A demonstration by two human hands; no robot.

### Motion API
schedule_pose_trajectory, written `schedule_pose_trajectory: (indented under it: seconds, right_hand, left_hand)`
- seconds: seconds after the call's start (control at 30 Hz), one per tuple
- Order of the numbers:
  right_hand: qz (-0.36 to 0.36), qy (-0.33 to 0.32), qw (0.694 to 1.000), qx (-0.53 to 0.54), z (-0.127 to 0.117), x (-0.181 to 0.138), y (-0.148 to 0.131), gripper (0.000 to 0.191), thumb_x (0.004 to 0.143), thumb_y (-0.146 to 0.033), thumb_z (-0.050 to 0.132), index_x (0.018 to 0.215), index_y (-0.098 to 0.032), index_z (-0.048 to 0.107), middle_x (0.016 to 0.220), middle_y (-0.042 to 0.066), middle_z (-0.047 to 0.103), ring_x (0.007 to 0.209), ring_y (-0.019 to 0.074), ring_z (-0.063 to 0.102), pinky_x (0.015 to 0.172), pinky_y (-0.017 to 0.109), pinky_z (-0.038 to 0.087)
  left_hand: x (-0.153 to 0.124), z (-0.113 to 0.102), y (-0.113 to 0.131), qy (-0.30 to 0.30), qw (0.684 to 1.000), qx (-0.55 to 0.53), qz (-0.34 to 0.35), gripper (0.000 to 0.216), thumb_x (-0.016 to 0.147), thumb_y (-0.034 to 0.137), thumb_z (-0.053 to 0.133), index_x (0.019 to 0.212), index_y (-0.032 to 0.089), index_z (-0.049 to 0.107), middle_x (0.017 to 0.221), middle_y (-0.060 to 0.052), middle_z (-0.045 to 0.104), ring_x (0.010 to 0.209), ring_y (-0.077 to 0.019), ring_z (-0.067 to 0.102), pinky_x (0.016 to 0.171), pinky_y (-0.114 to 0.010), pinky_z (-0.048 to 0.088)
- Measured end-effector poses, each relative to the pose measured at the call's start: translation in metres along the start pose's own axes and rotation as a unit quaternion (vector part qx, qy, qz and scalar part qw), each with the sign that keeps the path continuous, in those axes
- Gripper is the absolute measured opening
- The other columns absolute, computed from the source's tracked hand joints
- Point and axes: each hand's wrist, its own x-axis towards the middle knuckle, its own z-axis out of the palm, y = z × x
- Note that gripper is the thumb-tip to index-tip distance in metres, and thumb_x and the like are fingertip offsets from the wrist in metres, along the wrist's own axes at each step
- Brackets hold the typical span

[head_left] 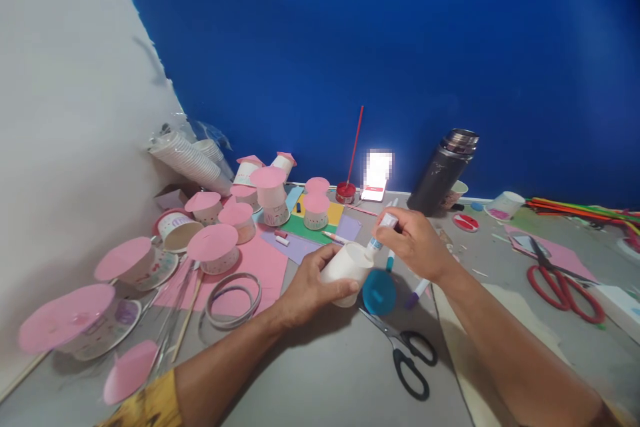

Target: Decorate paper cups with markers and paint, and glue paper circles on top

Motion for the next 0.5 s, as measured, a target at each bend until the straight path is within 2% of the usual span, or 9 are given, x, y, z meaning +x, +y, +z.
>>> schedule_pose_trajectory:
  seconds: [0.1, 0.2, 0.23, 0.3, 0.4, 0.43, 0.5]
  right_hand:
    - [0.013, -0.03, 0.999, 0.033, 0.001, -0.004, -0.006, 0.023, 0.078, -0.038, 0.06, 0.063, -0.02, 0.058, 0.058, -0.004, 0.046, 0.057, 0.0128, 0.037, 0.053, 0.028, 0.028]
    - [0.025, -0.054, 0.991, 0.12, 0.006, -0.009, -0.013, 0.025, 0.08, -0.041, 0.064, 0.067, -0.02, 0.062, 0.06, -0.004, 0.049, 0.057, 0.0123, 0.039, 0.052, 0.027, 0.029]
    - [0.026, -0.042, 0.988, 0.147, 0.007, -0.01, -0.014, 0.026, 0.081, -0.044, 0.065, 0.071, -0.02, 0.065, 0.061, -0.003, 0.051, 0.056, 0.0123, 0.04, 0.052, 0.027, 0.03]
    - [0.019, 0.024, 0.987, 0.156, 0.004, -0.006, -0.011, 0.03, 0.083, -0.049, 0.067, 0.082, -0.019, 0.07, 0.065, -0.002, 0.057, 0.056, 0.0127, 0.043, 0.052, 0.027, 0.033]
    - [0.015, 0.143, 0.988, 0.048, -0.007, 0.009, 0.012, 0.027, 0.082, -0.044, 0.072, 0.092, -0.019, 0.074, 0.072, 0.001, 0.067, 0.059, 0.0145, 0.051, 0.058, 0.029, 0.038]
    - [0.029, 0.15, 0.988, 0.016, -0.01, 0.015, 0.024, 0.025, 0.08, -0.04, 0.073, 0.094, -0.019, 0.074, 0.073, 0.001, 0.069, 0.06, 0.0152, 0.053, 0.06, 0.029, 0.04]
    - [0.08, 0.11, 0.991, 0.002, -0.015, 0.027, 0.05, 0.027, 0.08, -0.036, 0.072, 0.099, -0.018, 0.073, 0.077, 0.004, 0.073, 0.064, 0.0179, 0.059, 0.062, 0.03, 0.044]
  left_hand:
    - [0.0, 0.002, 0.0, 0.035, 0.999, 0.04, -0.001, 0.049, 0.068, 0.043, 0.085, 0.107, 0.017, 0.07, 0.1, -0.005, 0.069, 0.089, -0.0228, 0.061, 0.075, -0.031, 0.05]
    - [-0.002, 0.006, 0.001, 0.048, 0.994, 0.101, 0.005, 0.042, 0.068, 0.035, 0.082, 0.105, 0.019, 0.07, 0.099, -0.004, 0.071, 0.089, -0.023, 0.063, 0.078, -0.033, 0.052]
    - [-0.003, 0.007, 0.001, 0.047, 0.992, 0.116, 0.007, 0.042, 0.068, 0.032, 0.082, 0.106, 0.02, 0.071, 0.1, -0.004, 0.072, 0.09, -0.0236, 0.064, 0.08, -0.034, 0.053]
    - [-0.003, 0.007, 0.002, 0.05, 0.991, 0.123, 0.009, 0.045, 0.068, 0.032, 0.082, 0.109, 0.02, 0.07, 0.104, -0.005, 0.073, 0.094, -0.0253, 0.065, 0.084, -0.036, 0.054]
    - [-0.001, 0.003, 0.002, 0.098, 0.991, 0.093, 0.008, 0.052, 0.068, 0.036, 0.083, 0.115, 0.021, 0.067, 0.113, -0.007, 0.072, 0.1, -0.0272, 0.065, 0.085, -0.037, 0.054]
    - [0.001, 0.001, 0.002, 0.117, 0.99, 0.078, 0.007, 0.052, 0.068, 0.037, 0.082, 0.116, 0.021, 0.066, 0.114, -0.007, 0.071, 0.101, -0.027, 0.065, 0.084, -0.037, 0.054]
    - [0.005, -0.003, 0.0, 0.144, 0.988, 0.05, 0.005, 0.051, 0.07, 0.038, 0.08, 0.116, 0.022, 0.066, 0.113, -0.007, 0.071, 0.099, -0.026, 0.064, 0.082, -0.037, 0.053]
